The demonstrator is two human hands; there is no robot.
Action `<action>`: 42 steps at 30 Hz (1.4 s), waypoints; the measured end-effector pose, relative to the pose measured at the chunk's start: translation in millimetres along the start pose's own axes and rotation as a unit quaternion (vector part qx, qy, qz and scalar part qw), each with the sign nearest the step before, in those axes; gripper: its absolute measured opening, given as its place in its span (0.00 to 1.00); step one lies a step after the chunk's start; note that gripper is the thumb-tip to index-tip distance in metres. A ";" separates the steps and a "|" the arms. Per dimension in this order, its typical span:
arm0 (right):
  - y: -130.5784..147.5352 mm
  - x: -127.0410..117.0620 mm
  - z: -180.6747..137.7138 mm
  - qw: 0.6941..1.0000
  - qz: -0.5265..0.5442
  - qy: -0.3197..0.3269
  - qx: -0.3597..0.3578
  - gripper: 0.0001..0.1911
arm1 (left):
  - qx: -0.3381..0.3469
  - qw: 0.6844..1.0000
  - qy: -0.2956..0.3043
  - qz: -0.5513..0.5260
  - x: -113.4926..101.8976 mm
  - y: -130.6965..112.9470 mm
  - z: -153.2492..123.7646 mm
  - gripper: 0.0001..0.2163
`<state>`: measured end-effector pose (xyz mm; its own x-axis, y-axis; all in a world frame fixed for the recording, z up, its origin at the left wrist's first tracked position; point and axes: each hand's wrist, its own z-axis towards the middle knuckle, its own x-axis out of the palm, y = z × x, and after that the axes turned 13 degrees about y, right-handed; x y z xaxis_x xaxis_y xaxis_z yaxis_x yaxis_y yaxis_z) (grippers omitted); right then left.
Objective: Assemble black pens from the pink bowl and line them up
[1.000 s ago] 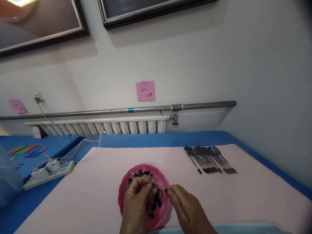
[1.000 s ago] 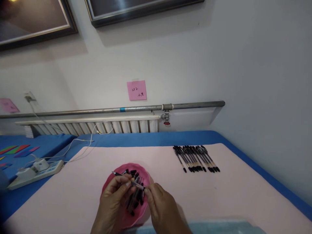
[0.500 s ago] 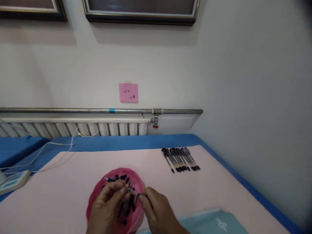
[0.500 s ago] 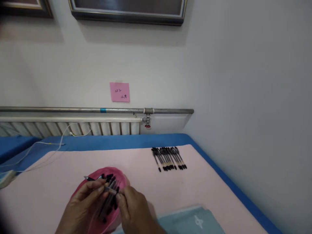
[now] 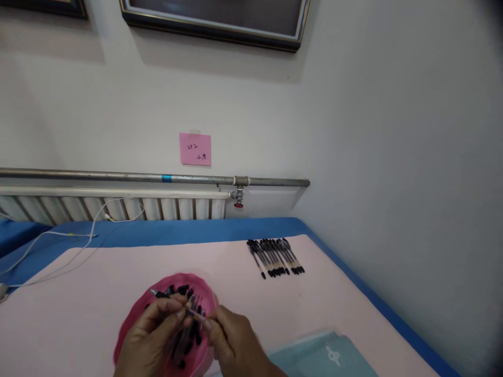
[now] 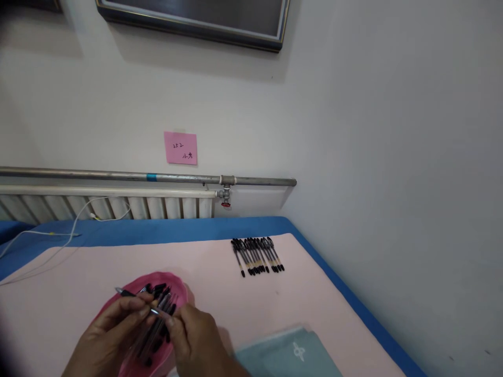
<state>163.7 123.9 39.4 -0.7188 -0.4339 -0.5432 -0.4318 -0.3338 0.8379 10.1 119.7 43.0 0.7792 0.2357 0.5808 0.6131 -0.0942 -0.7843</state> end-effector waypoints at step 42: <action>-16.7 -27.5 16.9 0.868 0.481 -0.066 0.107 0.17 | 0.084 0.860 0.010 0.503 -42.4 -50.7 17.2 0.07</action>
<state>181.5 155.6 41.2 -0.8528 -0.3216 0.4114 0.3205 0.2996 0.8986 -56.2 131.1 54.4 0.9072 0.0995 -0.4088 -0.3997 -0.0990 -0.9113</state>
